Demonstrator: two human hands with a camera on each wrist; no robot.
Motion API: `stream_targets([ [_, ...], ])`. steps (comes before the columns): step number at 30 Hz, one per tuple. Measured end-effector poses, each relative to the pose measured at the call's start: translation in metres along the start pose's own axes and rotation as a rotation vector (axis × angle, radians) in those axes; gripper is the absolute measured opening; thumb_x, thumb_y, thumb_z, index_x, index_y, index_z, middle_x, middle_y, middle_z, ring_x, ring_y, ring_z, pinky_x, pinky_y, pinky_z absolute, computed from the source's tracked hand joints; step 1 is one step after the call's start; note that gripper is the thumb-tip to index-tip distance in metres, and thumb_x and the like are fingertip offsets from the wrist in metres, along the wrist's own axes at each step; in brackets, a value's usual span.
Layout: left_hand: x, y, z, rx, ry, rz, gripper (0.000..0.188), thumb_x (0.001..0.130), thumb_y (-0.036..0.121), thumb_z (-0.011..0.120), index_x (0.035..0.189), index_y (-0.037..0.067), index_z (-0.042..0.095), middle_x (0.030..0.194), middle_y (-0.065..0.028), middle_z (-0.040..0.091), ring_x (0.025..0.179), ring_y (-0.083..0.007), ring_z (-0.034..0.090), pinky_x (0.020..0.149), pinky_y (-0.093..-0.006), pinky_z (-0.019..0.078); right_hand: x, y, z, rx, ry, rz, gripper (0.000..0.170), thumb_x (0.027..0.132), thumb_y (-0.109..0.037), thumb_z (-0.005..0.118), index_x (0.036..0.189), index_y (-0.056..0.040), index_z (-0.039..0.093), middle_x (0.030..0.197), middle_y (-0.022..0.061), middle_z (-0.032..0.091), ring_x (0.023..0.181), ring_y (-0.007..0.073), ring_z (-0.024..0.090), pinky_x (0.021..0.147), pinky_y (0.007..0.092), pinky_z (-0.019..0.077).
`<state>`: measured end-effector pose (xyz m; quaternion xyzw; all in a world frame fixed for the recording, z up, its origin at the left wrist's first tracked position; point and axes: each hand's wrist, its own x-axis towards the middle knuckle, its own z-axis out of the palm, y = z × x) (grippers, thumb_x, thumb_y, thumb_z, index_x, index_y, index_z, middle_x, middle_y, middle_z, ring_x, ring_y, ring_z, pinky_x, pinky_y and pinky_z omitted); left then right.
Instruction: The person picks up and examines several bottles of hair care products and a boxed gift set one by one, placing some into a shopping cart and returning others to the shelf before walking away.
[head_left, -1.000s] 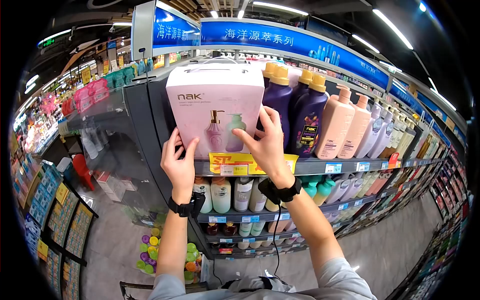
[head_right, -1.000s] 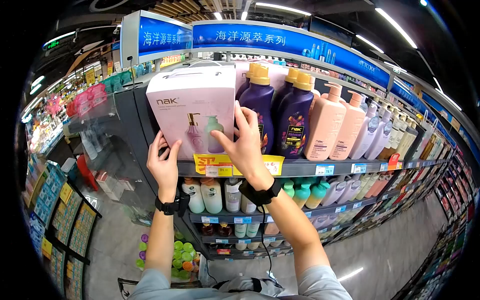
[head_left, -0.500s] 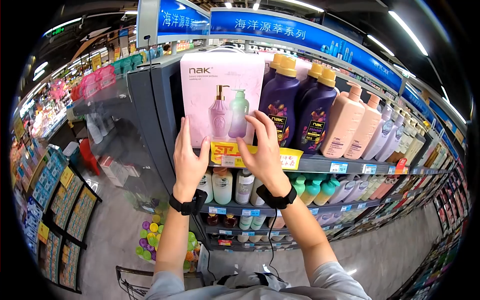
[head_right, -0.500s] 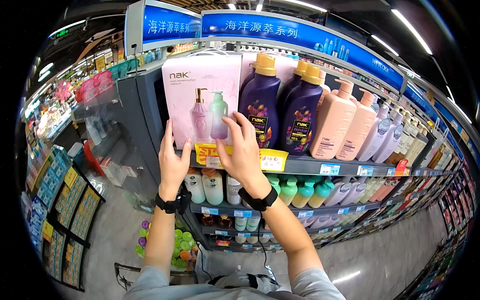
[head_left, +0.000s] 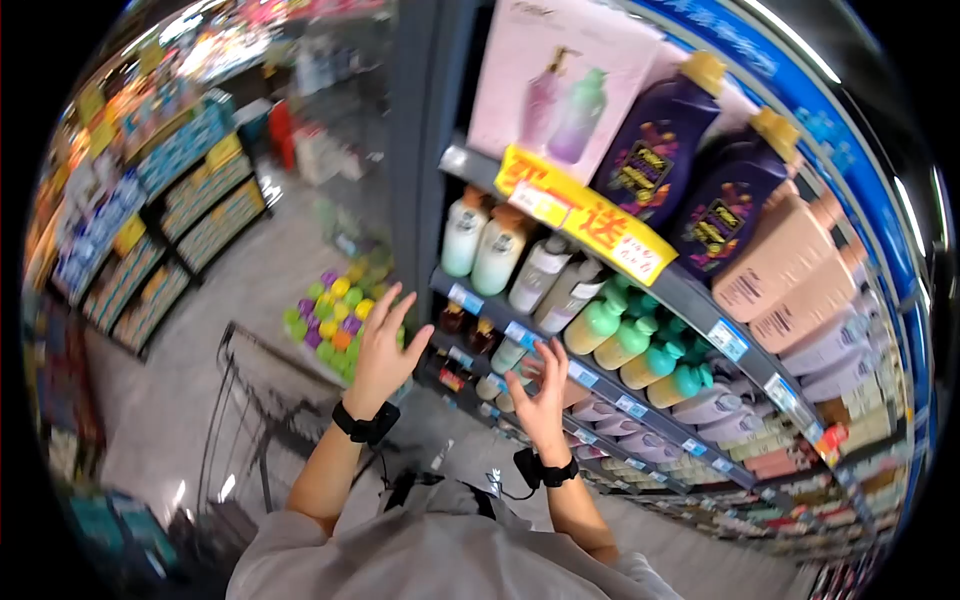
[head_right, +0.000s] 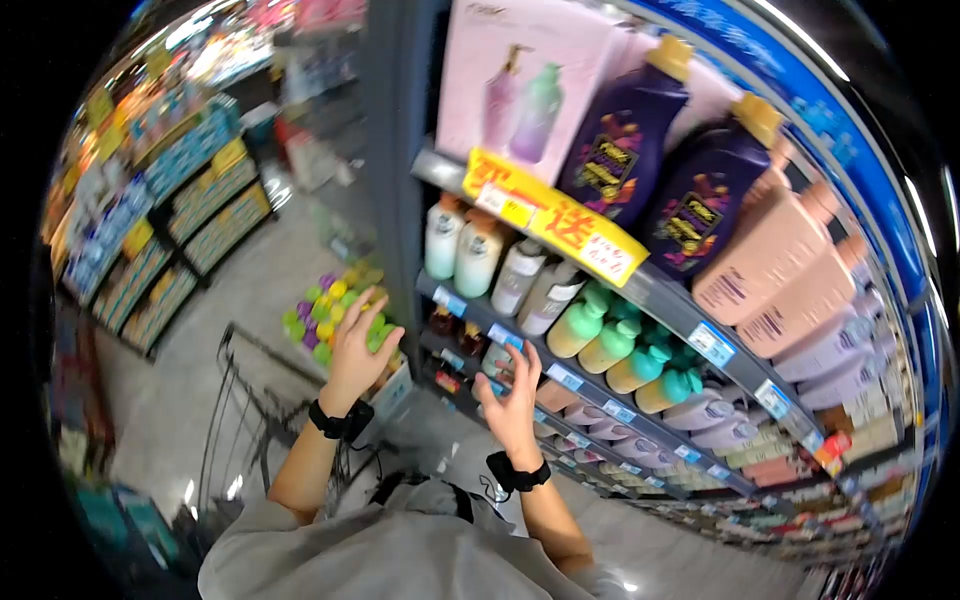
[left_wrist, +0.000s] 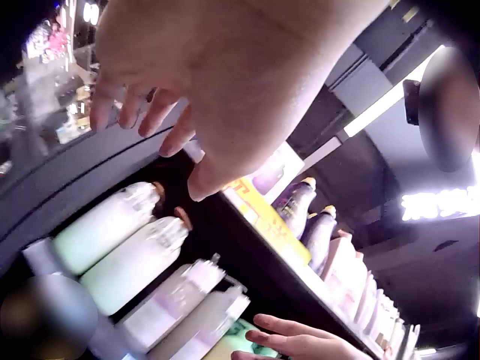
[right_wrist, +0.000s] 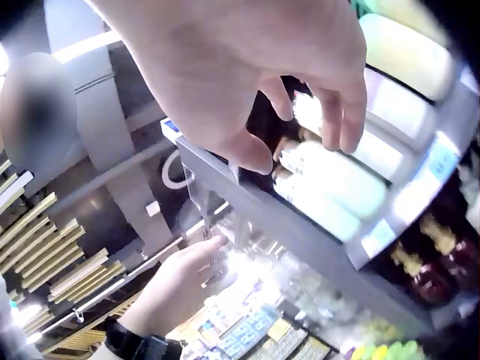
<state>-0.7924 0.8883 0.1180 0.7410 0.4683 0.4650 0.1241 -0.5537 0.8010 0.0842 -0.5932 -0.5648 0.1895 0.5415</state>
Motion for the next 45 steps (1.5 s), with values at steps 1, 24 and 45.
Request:
stream_targets([
  [1, -0.030, -0.011, 0.000, 0.044, 0.003, -0.028, 0.049, 0.086, 0.024, 0.074, 0.127, 0.001, 0.059, 0.139, -0.0181, 0.050, 0.129, -0.0378, 0.047, 0.106, -0.0432, 0.0401, -0.018, 0.021, 0.003, -0.003, -0.051, -0.024, 0.062, 0.083, -0.008, 0.074, 0.138, -0.0063, 0.046, 0.150, 0.0195, 0.029, 0.098, 0.0225, 0.062, 0.083, 0.0335, 0.0537],
  [24, -0.580, -0.093, -0.143, 0.516, -0.213, -1.720, 0.110, 0.074, 0.044, 0.079, 0.157, 0.014, 0.013, 0.162, -0.0194, 0.010, 0.148, -0.0425, 0.012, 0.113, -0.0584, 0.0288, -0.180, 0.077, 0.213, -0.132, -1.325, -0.302, 0.091, 0.082, -0.032, 0.074, 0.153, -0.0040, 0.024, 0.157, 0.0312, 0.014, 0.132, 0.0445, 0.044, 0.104, 0.0437, 0.0435],
  [45, -0.614, -0.113, -0.142, 0.563, -0.055, -1.641, 0.068, 0.077, 0.019, 0.068, 0.140, 0.015, 0.043, 0.148, -0.0123, 0.038, 0.146, -0.0334, 0.023, 0.110, -0.0660, 0.0273, -0.228, 0.088, 0.347, -0.406, -1.898, -0.265, 0.057, 0.087, -0.026, 0.069, 0.136, -0.0007, 0.053, 0.116, 0.0224, 0.067, 0.101, 0.0291, 0.066, 0.083, 0.0380, 0.0535],
])
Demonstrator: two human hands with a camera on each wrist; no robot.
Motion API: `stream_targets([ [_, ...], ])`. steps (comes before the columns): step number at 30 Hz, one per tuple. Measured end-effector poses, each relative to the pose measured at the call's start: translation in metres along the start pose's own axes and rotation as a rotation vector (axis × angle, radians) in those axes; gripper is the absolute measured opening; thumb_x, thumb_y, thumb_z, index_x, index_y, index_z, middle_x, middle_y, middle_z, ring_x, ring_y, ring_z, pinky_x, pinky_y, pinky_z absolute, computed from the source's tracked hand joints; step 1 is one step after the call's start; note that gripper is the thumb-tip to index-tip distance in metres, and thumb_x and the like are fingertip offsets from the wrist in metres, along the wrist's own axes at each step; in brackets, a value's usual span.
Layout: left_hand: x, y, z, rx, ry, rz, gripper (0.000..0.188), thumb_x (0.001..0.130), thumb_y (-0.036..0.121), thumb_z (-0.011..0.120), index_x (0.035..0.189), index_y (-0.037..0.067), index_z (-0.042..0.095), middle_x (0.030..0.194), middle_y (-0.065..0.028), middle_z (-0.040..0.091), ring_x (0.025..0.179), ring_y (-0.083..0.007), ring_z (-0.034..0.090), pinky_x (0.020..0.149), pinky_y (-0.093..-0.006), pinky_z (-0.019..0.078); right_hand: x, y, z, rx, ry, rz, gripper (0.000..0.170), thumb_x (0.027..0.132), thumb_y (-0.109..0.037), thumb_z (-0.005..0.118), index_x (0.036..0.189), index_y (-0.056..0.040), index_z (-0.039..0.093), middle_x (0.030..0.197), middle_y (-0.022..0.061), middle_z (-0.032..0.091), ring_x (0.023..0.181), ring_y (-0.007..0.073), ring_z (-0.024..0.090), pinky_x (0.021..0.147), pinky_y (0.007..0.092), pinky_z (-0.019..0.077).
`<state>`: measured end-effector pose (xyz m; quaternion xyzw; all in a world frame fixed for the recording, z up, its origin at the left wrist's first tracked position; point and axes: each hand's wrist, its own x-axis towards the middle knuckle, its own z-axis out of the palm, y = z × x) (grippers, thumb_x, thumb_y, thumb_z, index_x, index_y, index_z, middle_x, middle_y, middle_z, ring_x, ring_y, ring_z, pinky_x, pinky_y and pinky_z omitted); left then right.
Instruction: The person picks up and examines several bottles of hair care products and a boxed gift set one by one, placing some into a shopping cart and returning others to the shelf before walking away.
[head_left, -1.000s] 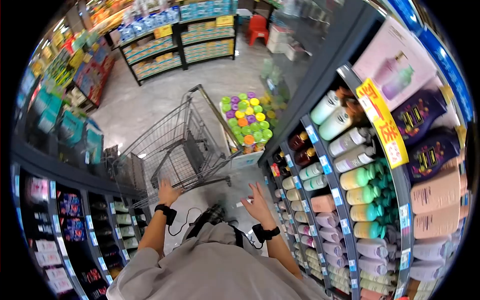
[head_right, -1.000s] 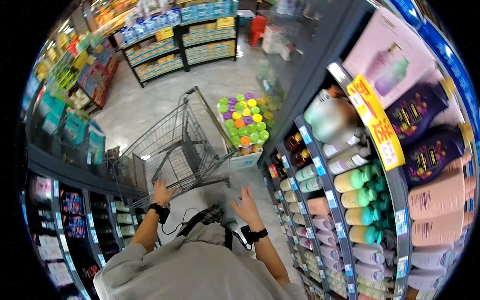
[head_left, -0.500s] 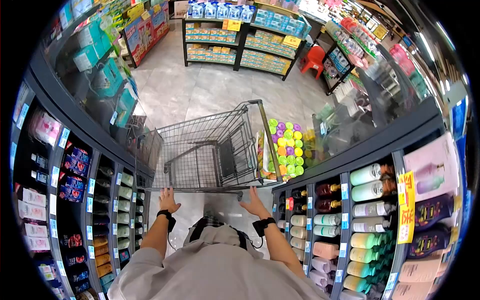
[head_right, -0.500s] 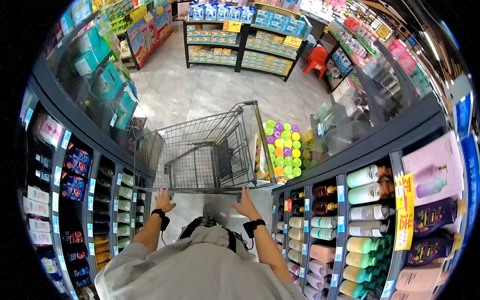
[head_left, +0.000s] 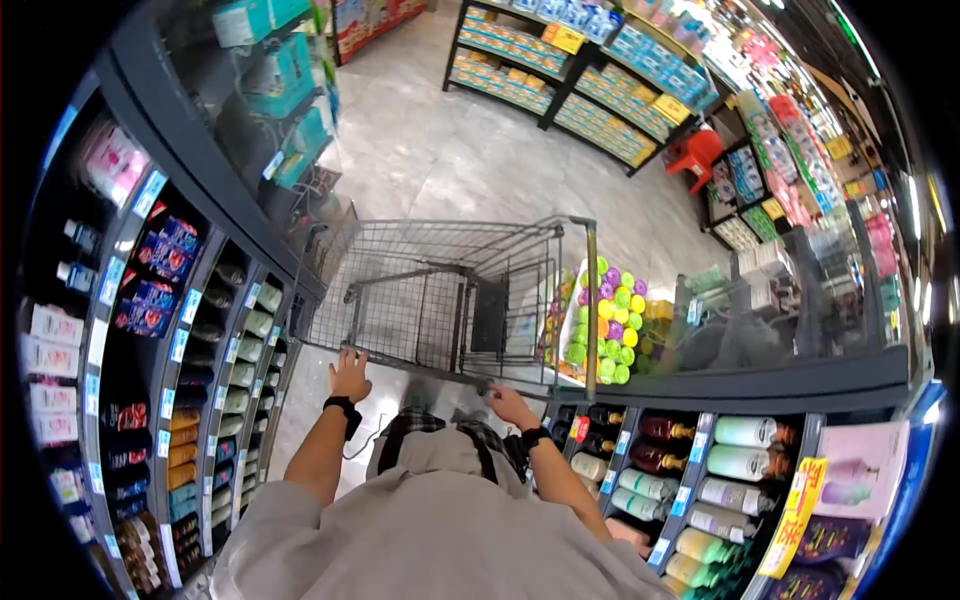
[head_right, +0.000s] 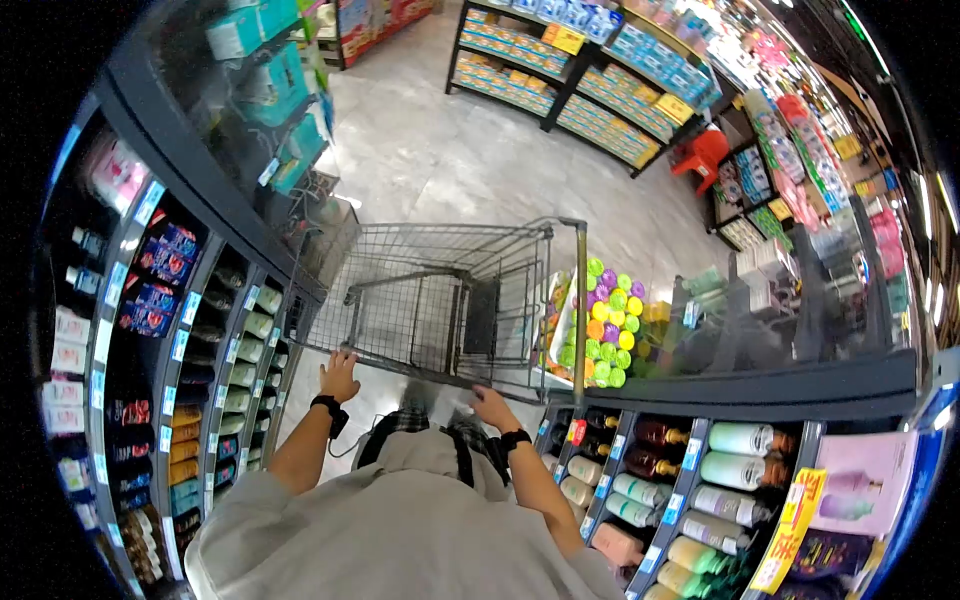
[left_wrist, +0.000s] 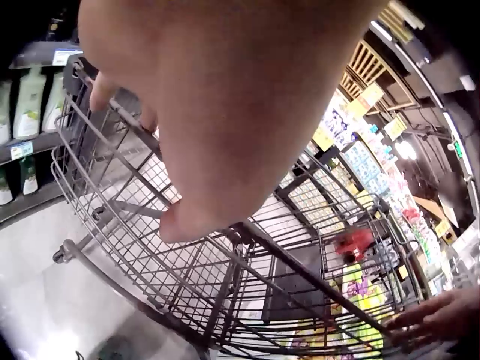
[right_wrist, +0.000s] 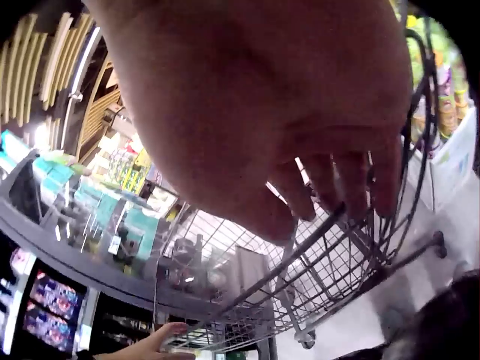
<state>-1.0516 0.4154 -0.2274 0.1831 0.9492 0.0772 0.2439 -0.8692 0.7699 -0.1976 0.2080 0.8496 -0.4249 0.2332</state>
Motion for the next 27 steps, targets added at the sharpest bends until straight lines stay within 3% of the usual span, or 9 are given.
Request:
stream_targets([
  [1, -0.006, 0.001, -0.001, 0.005, -0.026, -0.014, 0.067, 0.078, 0.021, 0.070, 0.140, 0.017, 0.043, 0.148, -0.0112, 0.037, 0.146, -0.0317, 0.024, 0.108, -0.0665, 0.0302, 0.002, -0.001, 0.003, -0.034, 0.117, -0.144, 0.046, 0.083, -0.036, 0.069, 0.110, 0.0018, 0.068, 0.104, 0.0236, 0.069, 0.097, 0.0341, 0.067, 0.082, 0.0407, 0.0529],
  [5, -0.028, 0.003, 0.006, -0.045, -0.097, -0.114, 0.070, 0.079, 0.027, 0.073, 0.141, 0.018, 0.042, 0.150, -0.0113, 0.034, 0.149, -0.0325, 0.015, 0.109, -0.0632, 0.0310, 0.007, -0.002, -0.022, -0.174, 0.041, -0.018, 0.046, 0.083, -0.045, 0.066, 0.094, -0.0012, 0.074, 0.089, 0.0226, 0.071, 0.089, 0.0412, 0.066, 0.082, 0.0465, 0.0523],
  [9, -0.050, 0.008, 0.023, -0.084, -0.129, -0.172, 0.070, 0.081, 0.031, 0.073, 0.142, 0.018, 0.041, 0.152, -0.0144, 0.031, 0.149, -0.0365, 0.012, 0.111, -0.0613, 0.0306, -0.003, 0.018, -0.030, -0.450, -0.334, -0.019, 0.040, 0.088, -0.037, 0.060, 0.093, 0.0017, 0.071, 0.094, 0.0224, 0.070, 0.089, 0.0390, 0.067, 0.078, 0.0479, 0.0532],
  [14, -0.076, 0.023, 0.047, 0.002, -0.171, -0.322, 0.076, 0.082, 0.034, 0.072, 0.147, 0.019, 0.036, 0.160, -0.0163, 0.019, 0.150, -0.0386, 0.010, 0.111, -0.0614, 0.0297, -0.019, 0.076, 0.000, -0.410, -0.373, -0.134, 0.035, 0.089, -0.030, 0.056, 0.102, -0.0005, 0.070, 0.099, 0.0241, 0.069, 0.094, 0.0427, 0.065, 0.082, 0.0509, 0.0519],
  [18, -0.100, 0.042, 0.054, -0.038, -0.258, -0.458, 0.085, 0.084, 0.040, 0.069, 0.153, 0.018, 0.026, 0.163, -0.0169, 0.009, 0.149, -0.0412, 0.011, 0.112, -0.0616, 0.0283, -0.054, 0.060, -0.012, -0.419, -0.324, -0.197, 0.036, 0.086, -0.031, 0.060, 0.109, -0.0042, 0.068, 0.103, 0.0224, 0.069, 0.094, 0.0427, 0.065, 0.084, 0.0500, 0.0523],
  [21, -0.139, 0.068, 0.064, -0.164, -0.141, -0.587, 0.097, 0.083, 0.049, 0.069, 0.157, 0.017, 0.015, 0.164, -0.0174, 0.004, 0.147, -0.0463, 0.012, 0.114, -0.0569, 0.0287, -0.065, 0.066, -0.013, -0.483, -0.284, -0.232, 0.035, 0.086, -0.035, 0.061, 0.102, -0.0061, 0.071, 0.095, 0.0208, 0.070, 0.088, 0.0405, 0.067, 0.079, 0.0506, 0.0544],
  [22, -0.151, 0.052, 0.110, -0.116, -0.042, -0.584, 0.092, 0.083, 0.050, 0.067, 0.155, 0.014, 0.023, 0.160, -0.0210, 0.019, 0.146, -0.0432, 0.020, 0.114, -0.0482, 0.0334, -0.073, 0.049, -0.027, -0.478, -0.270, -0.178, 0.035, 0.086, -0.036, 0.061, 0.100, -0.0063, 0.072, 0.093, 0.0201, 0.071, 0.086, 0.0398, 0.067, 0.077, 0.0503, 0.0552],
  [24, -0.196, 0.059, 0.107, -0.469, -0.178, -0.525, 0.078, 0.084, 0.049, 0.066, 0.147, 0.010, 0.042, 0.148, -0.0240, 0.042, 0.139, -0.0382, 0.037, 0.112, -0.0422, 0.0371, -0.075, 0.052, -0.025, -0.531, -0.178, -0.234, 0.033, 0.085, -0.037, 0.062, 0.090, -0.0073, 0.075, 0.084, 0.0182, 0.071, 0.081, 0.0388, 0.068, 0.072, 0.0492, 0.0559],
  [27, -0.269, 0.075, 0.107, -0.817, -0.351, -0.597, 0.064, 0.087, 0.046, 0.066, 0.137, 0.008, 0.054, 0.133, -0.0207, 0.059, 0.125, -0.0312, 0.055, 0.106, -0.0394, 0.0420, -0.060, 0.081, 0.000, -0.535, -0.056, -0.302, 0.033, 0.083, -0.038, 0.063, 0.079, -0.0077, 0.075, 0.073, 0.0173, 0.068, 0.074, 0.0398, 0.067, 0.067, 0.0495, 0.0542],
])
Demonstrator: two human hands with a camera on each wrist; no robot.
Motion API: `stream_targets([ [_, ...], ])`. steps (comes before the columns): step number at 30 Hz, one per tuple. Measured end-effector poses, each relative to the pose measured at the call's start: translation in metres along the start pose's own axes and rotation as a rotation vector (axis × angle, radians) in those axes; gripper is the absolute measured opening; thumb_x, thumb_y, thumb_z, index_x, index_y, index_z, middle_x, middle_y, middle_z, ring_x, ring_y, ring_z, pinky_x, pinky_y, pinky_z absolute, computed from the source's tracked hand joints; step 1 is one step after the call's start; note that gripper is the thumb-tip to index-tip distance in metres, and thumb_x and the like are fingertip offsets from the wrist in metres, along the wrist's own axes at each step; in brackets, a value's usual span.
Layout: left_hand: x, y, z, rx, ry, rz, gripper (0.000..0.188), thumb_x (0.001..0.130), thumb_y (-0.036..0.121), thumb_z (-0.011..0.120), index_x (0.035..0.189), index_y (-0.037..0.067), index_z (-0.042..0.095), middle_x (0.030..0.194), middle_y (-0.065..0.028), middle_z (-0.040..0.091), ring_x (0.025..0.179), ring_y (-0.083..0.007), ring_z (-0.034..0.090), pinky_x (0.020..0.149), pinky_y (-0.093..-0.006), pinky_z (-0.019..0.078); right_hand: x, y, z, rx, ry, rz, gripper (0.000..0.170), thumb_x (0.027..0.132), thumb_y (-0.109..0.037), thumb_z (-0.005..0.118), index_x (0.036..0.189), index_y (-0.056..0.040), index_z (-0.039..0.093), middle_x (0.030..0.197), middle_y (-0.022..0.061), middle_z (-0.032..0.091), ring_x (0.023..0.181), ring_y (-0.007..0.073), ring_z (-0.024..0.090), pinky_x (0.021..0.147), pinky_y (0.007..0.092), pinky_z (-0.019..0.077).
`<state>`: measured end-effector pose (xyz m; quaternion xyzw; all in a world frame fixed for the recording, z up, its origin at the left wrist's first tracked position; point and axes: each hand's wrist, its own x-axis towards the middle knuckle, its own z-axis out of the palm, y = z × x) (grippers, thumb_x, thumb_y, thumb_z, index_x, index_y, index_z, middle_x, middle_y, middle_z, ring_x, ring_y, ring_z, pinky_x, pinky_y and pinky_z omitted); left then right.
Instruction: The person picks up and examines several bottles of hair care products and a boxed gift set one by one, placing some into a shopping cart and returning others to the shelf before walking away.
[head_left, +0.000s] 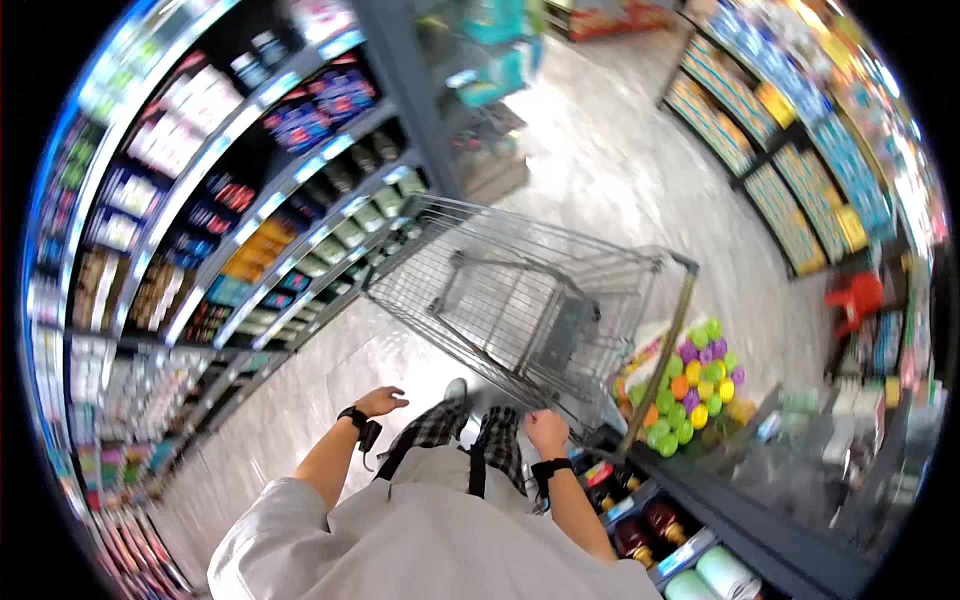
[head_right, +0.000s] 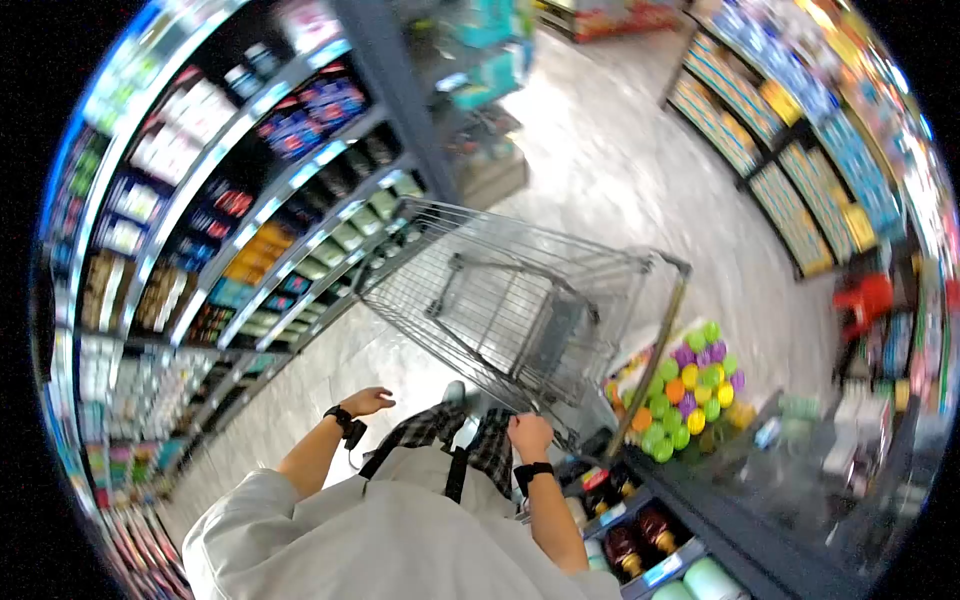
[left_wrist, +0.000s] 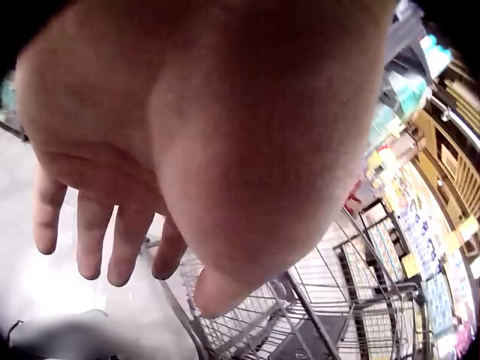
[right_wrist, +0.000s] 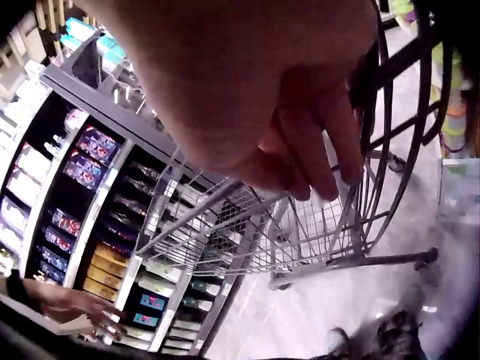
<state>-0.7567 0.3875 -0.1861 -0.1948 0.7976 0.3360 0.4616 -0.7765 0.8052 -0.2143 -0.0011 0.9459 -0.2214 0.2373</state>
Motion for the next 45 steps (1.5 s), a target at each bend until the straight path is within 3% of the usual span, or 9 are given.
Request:
stream_targets([
  [9, -0.116, -0.180, 0.075, -0.268, 0.464, -0.154, 0.057, 0.086, 0.046, 0.065, 0.130, 0.011, 0.060, 0.120, -0.0175, 0.067, 0.112, -0.0332, 0.063, 0.097, -0.0413, 0.0490, 0.012, 0.005, 0.008, -0.286, 0.122, -0.331, 0.039, 0.088, -0.032, 0.058, 0.062, -0.0042, 0.064, 0.050, 0.0146, 0.051, 0.043, 0.0318, 0.046, 0.041, 0.0428, 0.0360],
  [11, -0.141, -0.224, 0.107, -0.458, 0.575, -0.171, 0.056, 0.085, 0.046, 0.066, 0.128, 0.011, 0.062, 0.120, -0.0171, 0.067, 0.112, -0.0337, 0.063, 0.097, -0.0421, 0.0488, 0.019, 0.002, 0.017, -0.543, -0.102, -0.113, 0.028, 0.077, -0.032, 0.064, 0.089, -0.0092, 0.076, 0.095, 0.0185, 0.072, 0.094, 0.0370, 0.069, 0.083, 0.0483, 0.0530],
  [16, -0.191, -0.338, 0.192, -0.434, 0.619, -0.215, 0.057, 0.085, 0.046, 0.065, 0.129, 0.010, 0.061, 0.118, -0.0167, 0.068, 0.114, -0.0349, 0.061, 0.097, -0.0425, 0.0485, -0.036, -0.066, 0.050, -0.769, -0.221, -0.111, 0.038, 0.079, -0.035, 0.063, 0.099, -0.0054, 0.075, 0.109, 0.0181, 0.071, 0.106, 0.0350, 0.066, 0.097, 0.0511, 0.0466],
  [23, -0.266, -0.464, 0.278, -0.748, 0.794, -0.156, 0.056, 0.086, 0.044, 0.065, 0.126, 0.005, 0.061, 0.120, -0.0211, 0.065, 0.114, -0.0386, 0.060, 0.097, -0.0448, 0.0480, -0.058, -0.146, 0.258, 0.000, -0.673, -0.286, 0.030, 0.081, -0.028, 0.070, 0.093, -0.0012, 0.075, 0.083, 0.0101, 0.073, 0.077, 0.0229, 0.068, 0.073, 0.0370, 0.0519],
  [35, -0.382, -0.707, 0.332, -1.152, 1.124, -0.457, 0.051, 0.089, 0.037, 0.064, 0.126, 0.004, 0.059, 0.119, -0.0198, 0.065, 0.106, -0.0361, 0.063, 0.091, -0.0447, 0.0504, -0.007, -0.471, 0.360, -0.567, -0.565, -0.369, 0.022, 0.083, -0.015, 0.068, 0.085, 0.0066, 0.069, 0.074, 0.0160, 0.070, 0.062, 0.0239, 0.067, 0.056, 0.0369, 0.0543],
  [40, -0.466, -0.770, 0.356, -0.880, 0.807, -0.966, 0.038, 0.090, 0.026, 0.055, 0.125, 0.011, 0.061, 0.117, -0.0144, 0.067, 0.107, -0.0342, 0.063, 0.088, -0.0475, 0.0523, -0.001, -0.658, 0.536, -0.677, -0.555, -0.441, 0.023, 0.084, -0.023, 0.068, 0.082, -0.0001, 0.070, 0.080, 0.0119, 0.071, 0.064, 0.0261, 0.067, 0.056, 0.0419, 0.0524],
  [42, -0.474, -0.777, 0.374, -1.030, 0.604, -1.008, 0.038, 0.089, 0.031, 0.056, 0.120, 0.009, 0.064, 0.115, -0.0152, 0.068, 0.108, -0.0345, 0.063, 0.089, -0.0482, 0.0523, -0.029, -0.715, 0.622, -1.135, -0.668, -1.262, 0.025, 0.080, -0.030, 0.062, 0.082, -0.0074, 0.073, 0.079, 0.0107, 0.073, 0.082, 0.0262, 0.070, 0.067, 0.0469, 0.0527],
  [43, -0.469, -0.786, 0.390, -1.054, 0.553, -0.949, 0.042, 0.091, 0.036, 0.055, 0.122, 0.010, 0.064, 0.120, -0.0158, 0.066, 0.110, -0.0350, 0.062, 0.092, -0.0487, 0.0514, -0.139, -0.773, 0.619, -0.813, -0.690, -0.880, 0.029, 0.078, -0.029, 0.060, 0.082, -0.0049, 0.075, 0.080, 0.0136, 0.073, 0.081, 0.0267, 0.070, 0.069, 0.0431, 0.0529],
  [45, -0.461, -0.796, 0.403, -1.280, 0.546, -0.962, 0.045, 0.089, 0.042, 0.056, 0.126, 0.016, 0.064, 0.128, -0.0155, 0.063, 0.117, -0.0356, 0.060, 0.099, -0.0468, 0.0487, -0.247, -0.854, 0.766, -0.529, -0.791, -1.148, 0.032, 0.079, -0.026, 0.061, 0.090, 0.0010, 0.075, 0.081, 0.0129, 0.074, 0.078, 0.0213, 0.070, 0.073, 0.0346, 0.0531],
])
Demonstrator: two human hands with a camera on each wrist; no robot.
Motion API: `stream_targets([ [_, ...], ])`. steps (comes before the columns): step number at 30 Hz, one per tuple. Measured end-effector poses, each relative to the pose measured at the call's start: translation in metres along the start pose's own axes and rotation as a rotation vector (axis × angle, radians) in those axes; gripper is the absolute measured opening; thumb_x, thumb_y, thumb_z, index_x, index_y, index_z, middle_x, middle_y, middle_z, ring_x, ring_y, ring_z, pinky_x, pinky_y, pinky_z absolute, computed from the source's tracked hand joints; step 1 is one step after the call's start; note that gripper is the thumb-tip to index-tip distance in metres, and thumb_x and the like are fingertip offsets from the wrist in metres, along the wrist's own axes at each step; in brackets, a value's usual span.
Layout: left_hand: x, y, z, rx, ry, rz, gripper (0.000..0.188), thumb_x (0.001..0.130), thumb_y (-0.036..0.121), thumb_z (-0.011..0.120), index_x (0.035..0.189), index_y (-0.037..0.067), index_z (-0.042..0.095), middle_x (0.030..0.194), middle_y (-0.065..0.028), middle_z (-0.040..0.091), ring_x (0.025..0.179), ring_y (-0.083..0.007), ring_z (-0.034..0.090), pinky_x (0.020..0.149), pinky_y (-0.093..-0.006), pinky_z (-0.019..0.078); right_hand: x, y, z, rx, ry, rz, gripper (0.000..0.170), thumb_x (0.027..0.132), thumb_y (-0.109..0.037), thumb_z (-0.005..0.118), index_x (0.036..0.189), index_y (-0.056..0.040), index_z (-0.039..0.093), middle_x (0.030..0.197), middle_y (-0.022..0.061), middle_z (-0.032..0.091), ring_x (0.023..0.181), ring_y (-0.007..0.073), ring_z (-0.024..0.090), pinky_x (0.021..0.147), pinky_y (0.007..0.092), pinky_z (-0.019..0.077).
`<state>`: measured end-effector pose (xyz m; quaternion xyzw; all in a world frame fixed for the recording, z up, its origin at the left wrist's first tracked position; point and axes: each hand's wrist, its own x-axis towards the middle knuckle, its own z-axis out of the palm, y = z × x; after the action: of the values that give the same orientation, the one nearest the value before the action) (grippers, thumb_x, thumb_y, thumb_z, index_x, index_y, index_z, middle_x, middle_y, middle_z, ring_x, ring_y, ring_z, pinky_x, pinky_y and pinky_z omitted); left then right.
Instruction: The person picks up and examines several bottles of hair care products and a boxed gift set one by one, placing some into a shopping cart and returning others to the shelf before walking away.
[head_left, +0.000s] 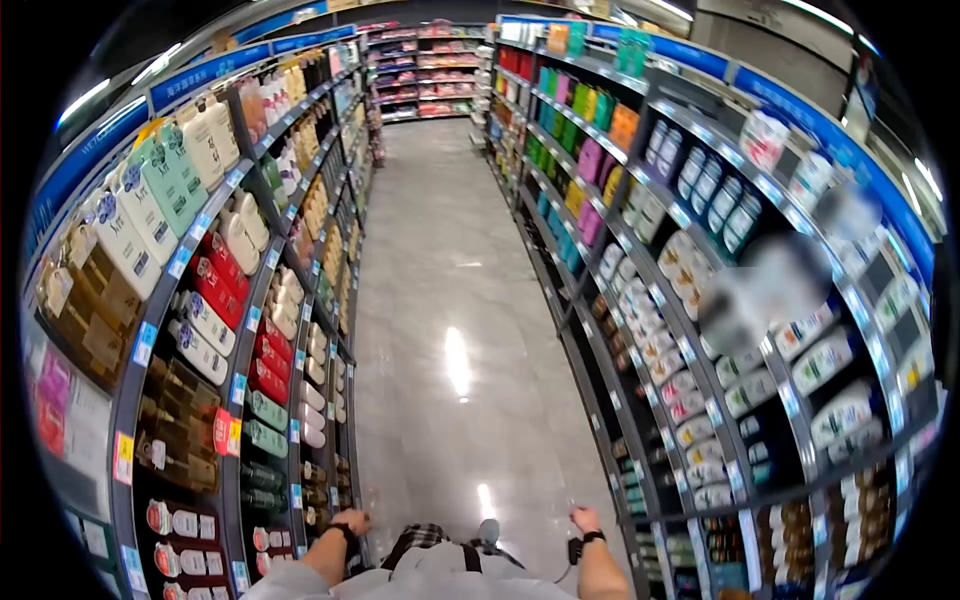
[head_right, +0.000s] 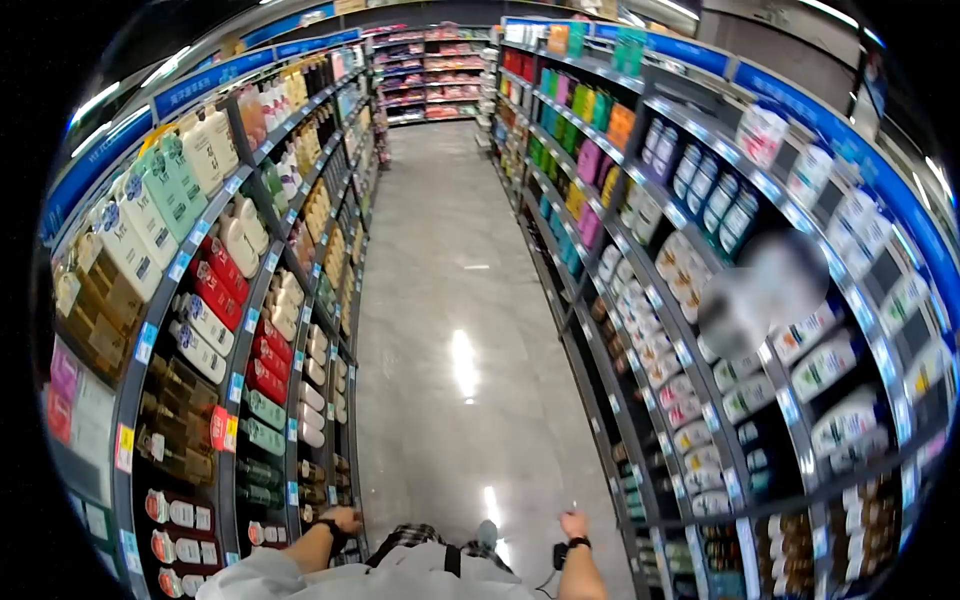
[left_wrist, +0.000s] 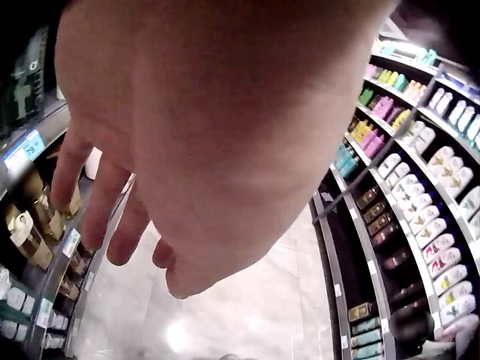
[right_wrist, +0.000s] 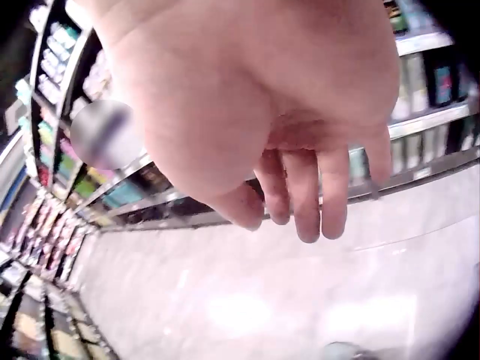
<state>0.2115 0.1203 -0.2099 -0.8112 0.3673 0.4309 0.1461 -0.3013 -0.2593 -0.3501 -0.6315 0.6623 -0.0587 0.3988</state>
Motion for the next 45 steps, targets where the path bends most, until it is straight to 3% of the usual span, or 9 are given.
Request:
stream_targets([
  [6, 0.056, -0.012, 0.005, -0.425, -0.200, -0.127, 0.056, 0.087, 0.046, 0.061, 0.133, 0.014, 0.059, 0.134, -0.0144, 0.060, 0.124, -0.0351, 0.055, 0.105, -0.0463, 0.0446, 0.090, -0.318, 0.075, -0.071, -0.460, -0.455, 0.038, 0.088, -0.035, 0.066, 0.111, -0.0051, 0.071, 0.098, 0.0119, 0.074, 0.089, 0.0204, 0.069, 0.080, 0.0331, 0.0537],
  [15, 0.257, -0.072, -0.041, -0.231, -0.236, 0.052, 0.048, 0.086, 0.058, 0.057, 0.099, 0.015, 0.077, 0.102, -0.0141, 0.072, 0.100, -0.0325, 0.064, 0.092, -0.0434, 0.0485, 0.249, -0.417, 0.081, -0.405, -0.587, -0.334, 0.038, 0.083, -0.038, 0.068, 0.106, -0.0085, 0.074, 0.094, 0.0084, 0.075, 0.084, 0.0191, 0.071, 0.080, 0.0337, 0.0541],
  [16, 0.289, -0.105, -0.086, -0.555, -0.591, -0.126, 0.053, 0.093, 0.054, 0.055, 0.109, 0.006, 0.072, 0.119, -0.0134, 0.066, 0.106, -0.0338, 0.061, 0.085, -0.0511, 0.0489, 0.270, -0.411, 0.074, -0.426, -0.540, -0.324, 0.040, 0.082, -0.036, 0.069, 0.106, -0.0039, 0.073, 0.094, 0.0091, 0.075, 0.081, 0.0189, 0.071, 0.079, 0.0320, 0.0545],
  [28, 0.487, -0.010, -0.635, -0.289, 0.433, 0.045, 0.047, 0.087, 0.040, 0.060, 0.125, 0.014, 0.063, 0.116, -0.0130, 0.068, 0.107, -0.0342, 0.064, 0.092, -0.0463, 0.0507, 0.531, -0.391, 0.067, 0.102, -0.400, 0.828, 0.027, 0.092, -0.009, 0.062, 0.113, 0.0079, 0.059, 0.093, 0.0225, 0.071, 0.070, 0.0297, 0.072, 0.054, 0.0392, 0.0579],
  [30, 0.497, -0.006, -0.683, -0.314, 0.355, 0.008, 0.047, 0.087, 0.040, 0.059, 0.127, 0.015, 0.062, 0.120, -0.0149, 0.067, 0.113, -0.0349, 0.061, 0.095, -0.0461, 0.0496, 0.572, -0.483, 0.077, -0.052, -0.400, 0.660, 0.030, 0.094, -0.019, 0.060, 0.109, 0.0068, 0.061, 0.096, 0.0206, 0.071, 0.068, 0.0313, 0.071, 0.058, 0.0419, 0.0575],
  [32, 0.515, -0.009, -0.714, -0.319, 0.215, -0.073, 0.048, 0.087, 0.040, 0.060, 0.127, 0.015, 0.062, 0.123, -0.0164, 0.065, 0.116, -0.0354, 0.059, 0.097, -0.0462, 0.0485, 0.729, -0.491, 0.122, -0.554, -1.452, -0.667, 0.034, 0.092, -0.029, 0.058, 0.105, 0.0013, 0.065, 0.090, 0.0174, 0.072, 0.073, 0.0334, 0.070, 0.068, 0.0444, 0.0557],
  [33, 0.524, -0.017, -0.719, -0.303, 0.178, -0.076, 0.049, 0.086, 0.041, 0.061, 0.127, 0.015, 0.062, 0.124, -0.0167, 0.065, 0.117, -0.0355, 0.059, 0.098, -0.0463, 0.0481, 0.702, -0.574, 0.124, -0.731, -0.576, -0.361, 0.032, 0.079, -0.036, 0.058, 0.085, -0.0080, 0.073, 0.088, 0.0188, 0.071, 0.081, 0.0364, 0.068, 0.071, 0.0496, 0.0539],
  [35, 0.542, -0.019, -0.741, -0.363, 0.132, -0.109, 0.049, 0.086, 0.041, 0.061, 0.127, 0.015, 0.063, 0.124, -0.0172, 0.064, 0.117, -0.0361, 0.059, 0.099, -0.0460, 0.0474, 0.732, -0.723, 0.145, -0.333, -0.343, -0.259, 0.038, 0.076, -0.037, 0.056, 0.085, -0.0037, 0.073, 0.086, 0.0205, 0.071, 0.086, 0.0402, 0.066, 0.076, 0.0493, 0.0515],
  [45, 0.716, -0.063, -0.801, -1.026, -0.038, -0.228, 0.032, 0.083, 0.033, 0.068, 0.099, 0.006, 0.075, 0.092, -0.0106, 0.073, 0.081, -0.0231, 0.068, 0.075, -0.0380, 0.0557, 0.870, -1.189, 0.213, 0.041, -0.585, -0.657, 0.036, 0.091, -0.030, 0.067, 0.112, -0.0011, 0.068, 0.106, 0.0138, 0.072, 0.099, 0.0221, 0.068, 0.087, 0.0339, 0.0526],
])
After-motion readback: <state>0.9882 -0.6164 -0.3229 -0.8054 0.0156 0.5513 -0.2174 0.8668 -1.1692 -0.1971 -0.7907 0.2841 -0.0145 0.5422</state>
